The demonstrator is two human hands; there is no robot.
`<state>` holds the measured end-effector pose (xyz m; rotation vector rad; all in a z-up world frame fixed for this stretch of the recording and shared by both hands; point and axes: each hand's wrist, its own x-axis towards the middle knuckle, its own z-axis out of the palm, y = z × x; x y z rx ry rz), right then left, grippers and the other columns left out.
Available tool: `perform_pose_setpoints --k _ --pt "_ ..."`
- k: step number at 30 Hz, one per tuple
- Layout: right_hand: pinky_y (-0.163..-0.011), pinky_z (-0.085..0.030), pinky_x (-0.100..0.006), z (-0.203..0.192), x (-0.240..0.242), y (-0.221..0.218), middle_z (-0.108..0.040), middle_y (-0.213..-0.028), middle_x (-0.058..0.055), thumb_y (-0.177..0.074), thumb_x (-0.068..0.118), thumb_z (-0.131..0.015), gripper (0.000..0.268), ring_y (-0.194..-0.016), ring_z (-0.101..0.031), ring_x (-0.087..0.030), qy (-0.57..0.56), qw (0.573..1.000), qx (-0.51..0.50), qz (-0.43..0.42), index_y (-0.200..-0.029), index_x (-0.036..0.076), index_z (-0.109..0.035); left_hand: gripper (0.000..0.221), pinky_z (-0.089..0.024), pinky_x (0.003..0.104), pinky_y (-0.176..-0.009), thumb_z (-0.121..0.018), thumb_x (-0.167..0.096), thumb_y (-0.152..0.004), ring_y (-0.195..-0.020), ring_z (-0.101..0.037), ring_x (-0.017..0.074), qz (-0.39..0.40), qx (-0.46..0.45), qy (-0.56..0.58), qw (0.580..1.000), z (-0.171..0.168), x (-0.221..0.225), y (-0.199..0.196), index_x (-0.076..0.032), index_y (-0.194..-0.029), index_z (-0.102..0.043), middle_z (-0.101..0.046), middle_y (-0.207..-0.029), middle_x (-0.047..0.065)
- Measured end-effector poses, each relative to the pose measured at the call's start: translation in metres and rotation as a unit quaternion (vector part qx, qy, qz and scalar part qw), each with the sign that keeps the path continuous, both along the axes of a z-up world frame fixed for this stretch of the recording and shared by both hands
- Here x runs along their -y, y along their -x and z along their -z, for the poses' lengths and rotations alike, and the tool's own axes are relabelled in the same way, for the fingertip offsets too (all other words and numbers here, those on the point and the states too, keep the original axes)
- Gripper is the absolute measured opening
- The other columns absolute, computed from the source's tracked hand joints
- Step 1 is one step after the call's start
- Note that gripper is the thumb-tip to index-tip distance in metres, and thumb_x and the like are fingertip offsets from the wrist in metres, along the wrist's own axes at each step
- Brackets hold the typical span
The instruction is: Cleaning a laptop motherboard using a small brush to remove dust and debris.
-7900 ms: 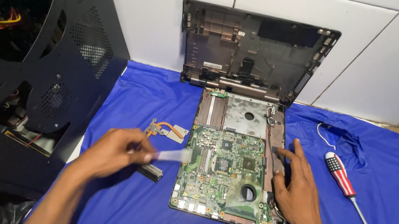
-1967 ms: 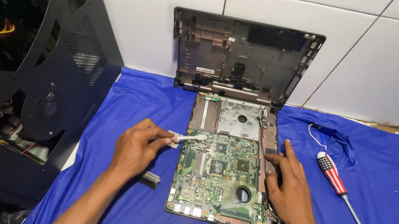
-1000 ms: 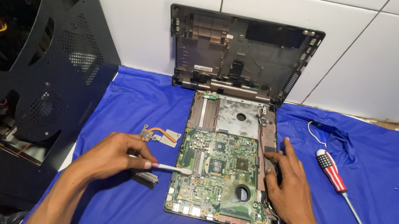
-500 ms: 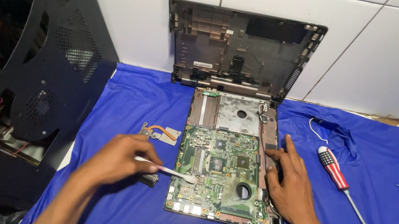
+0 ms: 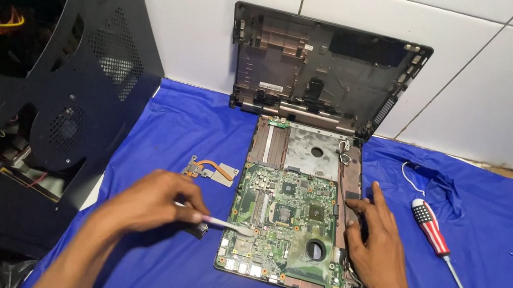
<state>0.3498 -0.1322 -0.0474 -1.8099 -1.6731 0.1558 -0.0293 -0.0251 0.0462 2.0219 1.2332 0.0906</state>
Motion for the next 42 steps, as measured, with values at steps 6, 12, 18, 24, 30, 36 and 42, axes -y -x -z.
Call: perform_pose_setpoints --k 6,12,18,24,30,36,42 --pt "-0.116 -0.029 -0.059 0.003 -0.001 -0.002 -0.034 -0.169 -0.014 -0.085 0.009 -0.056 0.040 -0.149 -0.040 -0.036 0.001 1.000 0.006 -0.002 -0.123 0.017 -0.064 0.010 -0.046 0.025 -0.074 -0.087 -0.017 -0.076 -0.079 -0.068 0.0106 -0.006 0.014 0.011 1.000 0.016 -0.003 0.014 -0.023 -0.084 -0.089 -0.074 -0.081 -0.005" --pt "-0.118 -0.027 -0.058 0.000 0.000 0.001 -0.033 -0.170 -0.012 -0.085 0.011 -0.056 0.040 -0.150 -0.039 -0.035 0.013 1.000 -0.003 0.006 -0.123 0.018 -0.065 0.010 -0.050 0.024 -0.081 -0.089 -0.015 -0.076 -0.087 -0.073 0.0103 -0.031 -0.009 0.044 0.999 -0.002 0.000 0.016 -0.021 -0.085 -0.090 -0.079 -0.089 -0.005" --pt "-0.115 -0.031 -0.054 0.002 -0.002 -0.002 -0.034 -0.169 -0.015 -0.085 0.011 -0.056 0.039 -0.150 -0.040 -0.035 -0.001 1.000 0.008 -0.002 -0.123 0.017 -0.065 0.009 -0.044 0.025 -0.074 -0.088 -0.020 -0.074 -0.074 -0.062 0.0096 0.069 -0.005 0.026 0.997 0.017 0.005 -0.004 -0.025 -0.081 -0.085 -0.068 -0.078 -0.008" --pt "-0.115 -0.029 -0.058 -0.001 0.000 0.000 -0.033 -0.169 -0.015 -0.088 0.011 -0.055 0.035 -0.149 -0.040 -0.037 0.001 1.000 0.001 -0.006 -0.122 0.016 -0.064 0.010 -0.049 0.022 -0.079 -0.087 -0.026 -0.076 -0.085 -0.072 0.0036 0.013 -0.080 0.043 0.996 -0.013 0.015 -0.004 -0.028 -0.086 -0.088 -0.084 -0.089 -0.014" --pt "-0.115 -0.031 -0.057 -0.003 0.002 0.002 -0.031 -0.170 -0.012 -0.089 0.013 -0.054 0.037 -0.148 -0.041 -0.035 0.010 1.000 -0.005 0.001 -0.124 0.018 -0.064 0.010 -0.050 0.025 -0.079 -0.085 -0.028 -0.079 -0.088 -0.075 0.0072 0.039 -0.083 0.031 0.995 -0.019 0.017 -0.005 -0.028 -0.089 -0.087 -0.083 -0.092 -0.011" --pt "-0.117 -0.027 -0.060 -0.006 0.001 0.003 -0.029 -0.171 -0.012 -0.087 0.010 -0.055 0.040 -0.150 -0.038 -0.035 0.017 1.000 -0.006 0.001 -0.125 0.017 -0.064 0.015 -0.050 0.022 -0.077 -0.091 -0.018 -0.068 -0.080 -0.071 0.0068 0.042 -0.076 0.023 0.996 0.003 0.012 0.000 -0.028 -0.079 -0.085 -0.073 -0.084 -0.010" --pt "-0.112 -0.033 -0.054 0.003 -0.001 -0.003 -0.034 -0.168 -0.016 -0.087 0.009 -0.056 0.038 -0.148 -0.041 -0.037 -0.012 1.000 0.014 -0.010 -0.123 0.016 -0.064 0.012 -0.048 0.026 -0.071 -0.092 -0.021 -0.068 -0.077 -0.070 0.0071 0.030 -0.075 -0.039 0.996 -0.003 0.016 0.003 -0.028 -0.075 -0.085 -0.070 -0.076 -0.012"
